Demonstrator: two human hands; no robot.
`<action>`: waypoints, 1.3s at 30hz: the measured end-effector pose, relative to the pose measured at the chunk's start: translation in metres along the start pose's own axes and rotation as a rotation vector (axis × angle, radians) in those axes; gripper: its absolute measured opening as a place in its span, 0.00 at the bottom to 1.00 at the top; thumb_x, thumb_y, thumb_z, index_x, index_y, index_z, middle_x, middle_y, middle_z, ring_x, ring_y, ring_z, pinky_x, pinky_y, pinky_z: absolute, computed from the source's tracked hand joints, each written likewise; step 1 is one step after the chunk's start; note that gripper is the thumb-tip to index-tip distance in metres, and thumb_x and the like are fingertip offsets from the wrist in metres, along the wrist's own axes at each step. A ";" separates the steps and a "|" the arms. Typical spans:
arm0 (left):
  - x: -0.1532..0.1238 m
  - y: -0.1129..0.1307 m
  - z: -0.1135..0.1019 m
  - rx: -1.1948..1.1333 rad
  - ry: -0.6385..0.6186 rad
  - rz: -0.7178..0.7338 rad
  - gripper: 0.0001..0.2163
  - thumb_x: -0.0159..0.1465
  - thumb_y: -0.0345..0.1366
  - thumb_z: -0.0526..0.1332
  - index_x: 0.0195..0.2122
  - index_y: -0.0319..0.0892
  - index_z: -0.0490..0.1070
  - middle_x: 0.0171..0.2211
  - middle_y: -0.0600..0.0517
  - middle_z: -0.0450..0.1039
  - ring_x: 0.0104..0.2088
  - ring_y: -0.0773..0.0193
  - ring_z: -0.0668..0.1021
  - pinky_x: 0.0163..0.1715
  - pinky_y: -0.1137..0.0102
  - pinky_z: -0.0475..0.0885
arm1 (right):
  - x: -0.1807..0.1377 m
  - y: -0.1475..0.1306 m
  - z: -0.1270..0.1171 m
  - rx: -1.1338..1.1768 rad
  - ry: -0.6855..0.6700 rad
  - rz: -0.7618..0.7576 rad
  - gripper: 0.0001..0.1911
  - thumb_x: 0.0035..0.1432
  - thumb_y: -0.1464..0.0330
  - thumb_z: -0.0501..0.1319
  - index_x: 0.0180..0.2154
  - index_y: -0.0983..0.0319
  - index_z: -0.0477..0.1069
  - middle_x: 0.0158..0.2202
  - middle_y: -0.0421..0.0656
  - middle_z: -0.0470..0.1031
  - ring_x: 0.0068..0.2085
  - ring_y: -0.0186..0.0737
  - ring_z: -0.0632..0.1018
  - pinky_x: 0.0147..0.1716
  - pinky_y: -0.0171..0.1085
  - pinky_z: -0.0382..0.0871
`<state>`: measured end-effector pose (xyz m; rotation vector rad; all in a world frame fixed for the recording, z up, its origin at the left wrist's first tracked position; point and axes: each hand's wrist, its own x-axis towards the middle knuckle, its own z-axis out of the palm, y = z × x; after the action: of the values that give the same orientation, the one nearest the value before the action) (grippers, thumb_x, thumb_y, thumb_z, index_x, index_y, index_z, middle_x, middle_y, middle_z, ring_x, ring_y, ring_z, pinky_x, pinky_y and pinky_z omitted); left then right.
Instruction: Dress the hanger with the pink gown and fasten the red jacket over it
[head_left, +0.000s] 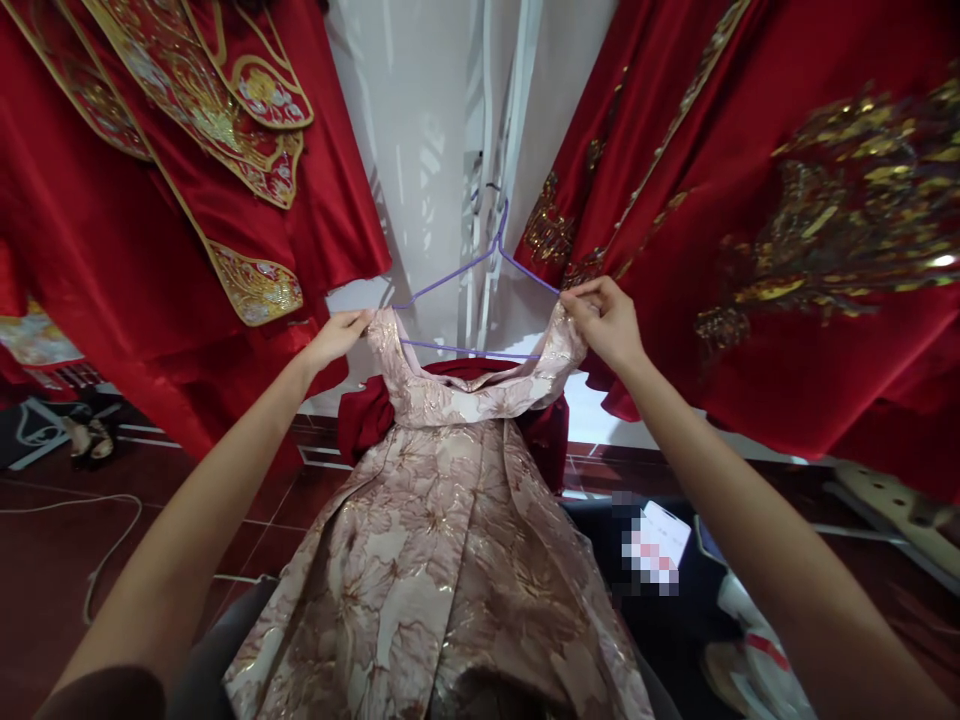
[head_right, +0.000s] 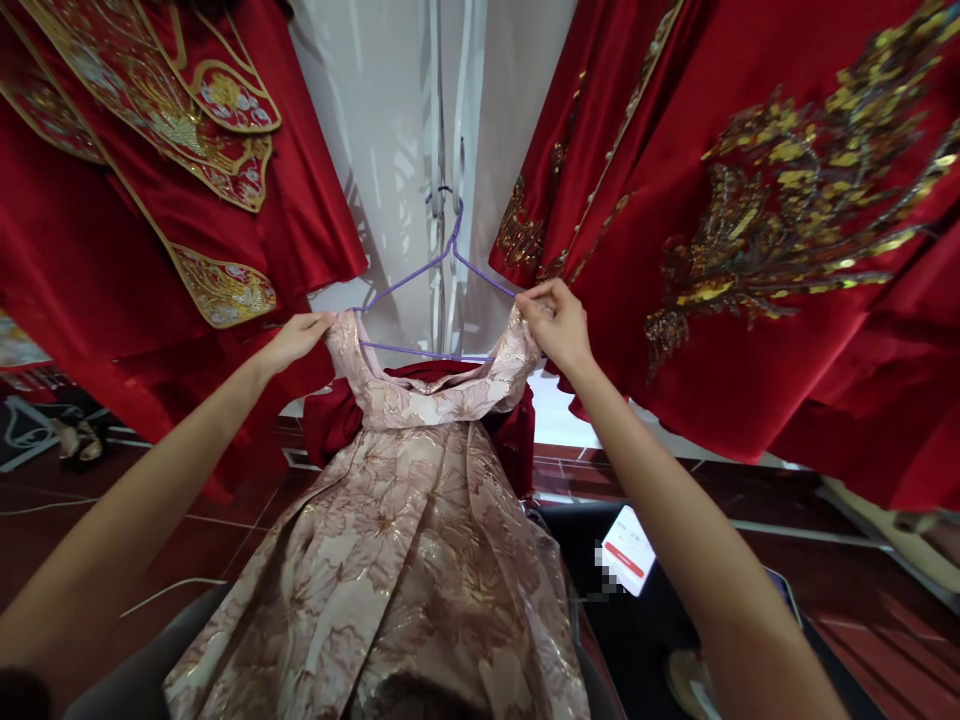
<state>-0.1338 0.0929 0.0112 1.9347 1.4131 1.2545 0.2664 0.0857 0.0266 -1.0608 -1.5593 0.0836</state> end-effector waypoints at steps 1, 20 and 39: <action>0.003 0.003 0.001 0.025 0.013 0.044 0.21 0.59 0.54 0.53 0.29 0.39 0.70 0.28 0.52 0.72 0.31 0.65 0.71 0.33 0.73 0.66 | 0.000 -0.001 0.000 0.004 0.003 0.004 0.14 0.52 0.55 0.62 0.32 0.58 0.68 0.27 0.42 0.73 0.31 0.41 0.75 0.31 0.40 0.69; -0.024 0.001 0.025 -0.309 -0.036 -0.188 0.31 0.58 0.63 0.44 0.36 0.39 0.71 0.35 0.44 0.75 0.36 0.60 0.76 0.35 0.67 0.70 | 0.003 0.014 0.003 0.100 -0.039 0.043 0.15 0.50 0.55 0.63 0.32 0.59 0.67 0.24 0.39 0.71 0.26 0.36 0.71 0.26 0.36 0.65; 0.046 0.040 -0.015 0.139 0.323 0.016 0.09 0.63 0.37 0.52 0.27 0.40 0.63 0.26 0.54 0.66 0.30 0.67 0.68 0.36 0.72 0.64 | 0.001 -0.009 -0.012 -0.043 -0.124 0.000 0.13 0.51 0.56 0.63 0.31 0.58 0.68 0.23 0.39 0.73 0.25 0.38 0.73 0.26 0.37 0.66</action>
<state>-0.1225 0.1166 0.0680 1.8967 1.6836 1.5686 0.2710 0.0754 0.0367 -1.1070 -1.6788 0.1187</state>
